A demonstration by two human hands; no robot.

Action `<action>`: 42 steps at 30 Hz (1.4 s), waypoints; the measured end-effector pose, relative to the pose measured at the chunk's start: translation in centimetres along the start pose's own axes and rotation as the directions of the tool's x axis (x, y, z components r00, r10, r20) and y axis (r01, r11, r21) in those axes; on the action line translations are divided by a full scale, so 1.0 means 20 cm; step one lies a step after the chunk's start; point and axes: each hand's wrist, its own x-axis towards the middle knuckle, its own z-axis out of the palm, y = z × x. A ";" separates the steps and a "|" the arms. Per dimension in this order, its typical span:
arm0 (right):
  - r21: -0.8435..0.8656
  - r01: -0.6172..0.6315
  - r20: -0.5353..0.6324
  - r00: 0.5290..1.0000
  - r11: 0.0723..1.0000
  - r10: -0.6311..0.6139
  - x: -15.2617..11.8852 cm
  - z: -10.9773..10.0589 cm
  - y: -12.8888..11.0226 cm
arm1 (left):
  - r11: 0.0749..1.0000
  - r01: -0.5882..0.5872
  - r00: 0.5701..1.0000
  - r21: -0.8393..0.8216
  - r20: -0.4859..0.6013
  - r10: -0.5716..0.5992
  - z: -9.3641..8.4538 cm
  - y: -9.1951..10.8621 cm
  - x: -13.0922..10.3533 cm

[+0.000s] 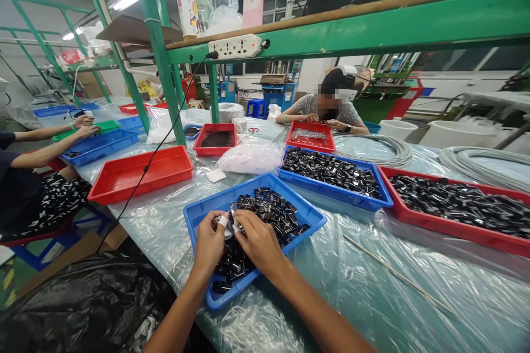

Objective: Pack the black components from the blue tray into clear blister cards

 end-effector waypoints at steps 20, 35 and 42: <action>0.244 -0.311 0.106 0.950 0.918 0.294 0.04 -0.17 0.06 | 0.911 0.219 0.967 -0.351 0.201 -0.156 0.02 0.06 -0.01; -0.107 -0.168 0.002 0.985 0.980 0.170 0.01 -0.07 -0.10 | 0.919 0.135 0.988 -0.371 0.117 -0.098 0.00 0.05 0.01; 0.085 -0.354 0.025 0.935 0.931 0.353 0.01 -0.05 -0.11 | 0.914 0.101 0.991 -0.393 0.122 -0.058 -0.01 0.06 0.01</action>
